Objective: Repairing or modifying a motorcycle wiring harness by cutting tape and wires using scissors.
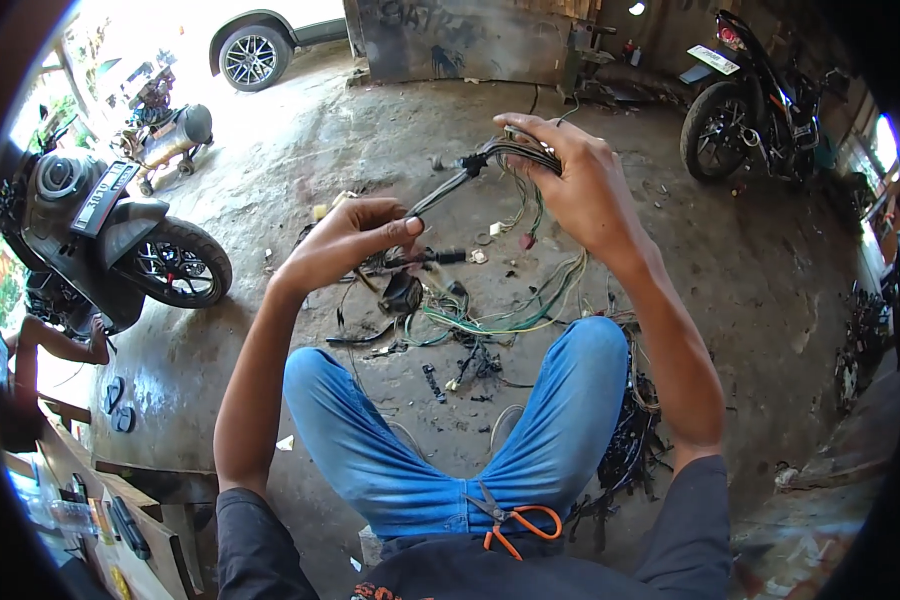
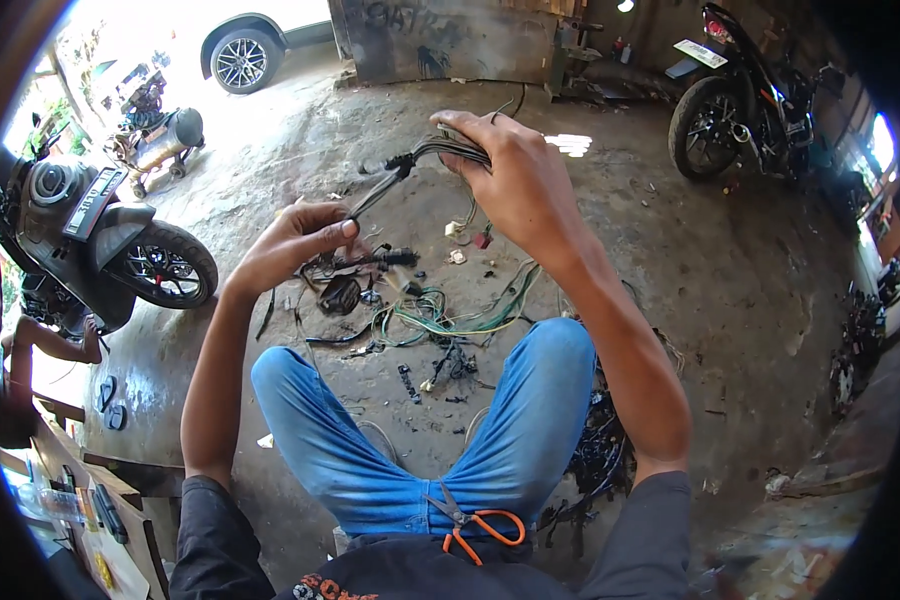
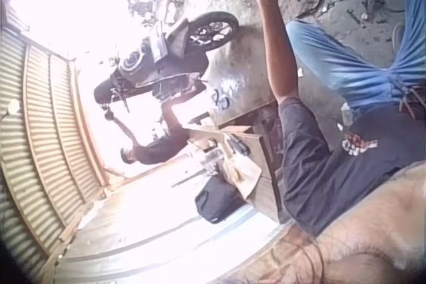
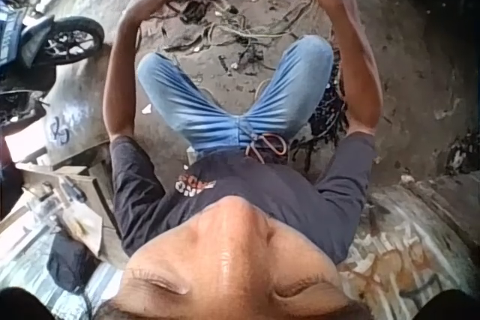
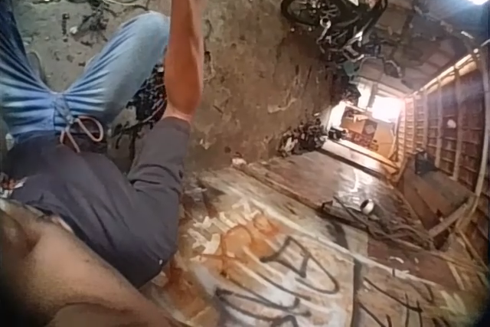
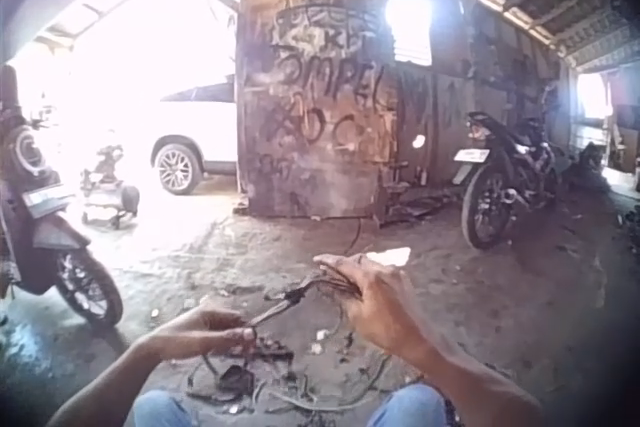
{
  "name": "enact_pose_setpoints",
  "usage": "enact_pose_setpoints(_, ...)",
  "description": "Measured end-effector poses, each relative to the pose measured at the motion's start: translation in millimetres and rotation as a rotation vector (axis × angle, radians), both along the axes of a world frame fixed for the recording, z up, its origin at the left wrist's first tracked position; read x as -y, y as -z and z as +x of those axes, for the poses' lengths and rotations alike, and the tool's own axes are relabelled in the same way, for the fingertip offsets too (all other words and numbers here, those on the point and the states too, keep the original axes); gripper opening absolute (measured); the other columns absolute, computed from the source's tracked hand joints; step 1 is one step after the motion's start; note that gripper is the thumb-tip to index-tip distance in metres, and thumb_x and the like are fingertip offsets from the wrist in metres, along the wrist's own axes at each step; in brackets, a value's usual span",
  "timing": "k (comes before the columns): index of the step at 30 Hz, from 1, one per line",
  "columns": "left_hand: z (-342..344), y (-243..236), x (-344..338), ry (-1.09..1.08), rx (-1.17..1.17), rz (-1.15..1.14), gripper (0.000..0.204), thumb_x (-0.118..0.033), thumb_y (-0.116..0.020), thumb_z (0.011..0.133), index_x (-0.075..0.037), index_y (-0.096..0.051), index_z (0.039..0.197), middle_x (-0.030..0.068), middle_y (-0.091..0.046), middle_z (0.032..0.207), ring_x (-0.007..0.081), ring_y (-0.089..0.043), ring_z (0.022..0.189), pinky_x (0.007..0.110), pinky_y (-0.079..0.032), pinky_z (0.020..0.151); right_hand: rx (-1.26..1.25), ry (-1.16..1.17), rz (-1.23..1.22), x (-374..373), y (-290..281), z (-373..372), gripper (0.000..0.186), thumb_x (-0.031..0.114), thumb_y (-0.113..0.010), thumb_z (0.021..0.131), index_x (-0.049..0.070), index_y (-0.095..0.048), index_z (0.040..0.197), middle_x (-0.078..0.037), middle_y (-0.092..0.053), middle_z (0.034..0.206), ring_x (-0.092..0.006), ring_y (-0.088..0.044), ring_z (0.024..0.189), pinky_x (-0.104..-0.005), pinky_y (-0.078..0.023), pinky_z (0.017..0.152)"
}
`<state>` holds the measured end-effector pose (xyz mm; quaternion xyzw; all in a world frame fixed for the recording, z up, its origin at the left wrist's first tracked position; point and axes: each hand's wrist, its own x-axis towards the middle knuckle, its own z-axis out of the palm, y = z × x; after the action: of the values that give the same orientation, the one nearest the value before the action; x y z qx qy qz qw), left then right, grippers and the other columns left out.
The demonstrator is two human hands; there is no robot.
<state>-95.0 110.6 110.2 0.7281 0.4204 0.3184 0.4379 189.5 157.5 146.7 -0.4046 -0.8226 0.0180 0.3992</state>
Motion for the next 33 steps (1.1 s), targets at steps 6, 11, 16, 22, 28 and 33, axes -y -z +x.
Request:
enact_pose_setpoints(6, -6.0, 14.7, -3.3, 0.066, -0.143, -0.017, 0.053, -0.052, -0.049, 0.105, -0.003, -0.066, 0.115, 0.0028, -0.064, 0.108, 0.0088, -0.053, 0.106, 0.027, -0.043, 0.094, -0.030, 0.100, 0.107, -13.7, 3.3, 11.8, 0.048, 0.017, -0.074, 0.088, 0.023, -0.063, 0.134, -0.013, -0.068, 0.105, -0.0335, -0.069, 0.093, -0.0429, -0.055, 0.080)
enact_pose_setpoints(11, -2.8, 23.3, 5.4, 0.037, -0.053, -0.124, 0.060, -0.054, -0.043, 0.106, -0.001, -0.061, 0.128, 0.0017, -0.064, 0.112, 0.0107, -0.054, 0.109, 0.027, -0.041, 0.098, -0.106, 0.163, -0.217, -41.2, 7.5, 38.0, 0.050, 0.018, -0.074, 0.089, 0.026, -0.061, 0.137, -0.015, -0.072, 0.111, -0.0333, -0.069, 0.102, -0.0424, -0.053, 0.086)
enact_pose_setpoints(16, 8.6, 42.8, 4.9, 0.027, 0.201, -0.088, 0.073, -0.062, -0.048, 0.100, 0.001, -0.056, 0.135, 0.0047, -0.067, 0.109, 0.0127, -0.057, 0.109, 0.031, -0.042, 0.102, -0.049, 0.192, -0.302, -62.3, 34.1, 49.2, 0.054, 0.022, -0.076, 0.087, 0.024, -0.059, 0.139, -0.017, -0.070, 0.116, -0.0352, -0.068, 0.107, -0.0421, -0.052, 0.091)
enact_pose_setpoints(22, 39.5, 28.2, 23.1, -0.039, 0.380, -0.190, 0.044, -0.036, -0.066, 0.097, 0.003, -0.061, 0.118, 0.0041, -0.067, 0.090, 0.0114, -0.066, 0.078, 0.027, -0.054, 0.068, 0.145, 0.268, -0.533, -14.9, 48.0, 46.9, 0.066, 0.027, -0.077, 0.087, 0.012, -0.049, 0.145, -0.021, -0.068, 0.119, -0.0372, -0.066, 0.111, -0.0419, -0.051, 0.096)
enact_pose_setpoints(28, 42.4, 63.7, 28.5, -0.153, 0.499, -0.329, 0.038, -0.029, -0.062, 0.099, 0.003, -0.060, 0.118, 0.0025, -0.066, 0.089, 0.0085, -0.062, 0.076, 0.024, -0.051, 0.069, -0.152, -0.021, -0.474, 63.4, 69.8, 18.5, 0.056, 0.028, -0.076, 0.089, 0.006, -0.057, 0.136, -0.019, -0.066, 0.121, -0.0338, -0.064, 0.116, -0.0419, -0.050, 0.099)
enact_pose_setpoints(33, 54.9, 67.9, 39.0, -0.188, 0.680, -0.371, 0.042, -0.025, -0.059, 0.098, 0.006, -0.055, 0.127, 0.0063, -0.064, 0.089, 0.0114, -0.063, 0.077, 0.027, -0.053, 0.070, -0.393, -0.200, -0.688, 67.7, 83.9, 17.0, 0.035, 0.011, -0.079, 0.086, 0.003, -0.069, 0.119, -0.010, -0.075, 0.101, -0.0194, -0.071, 0.096, -0.0320, -0.054, 0.089)
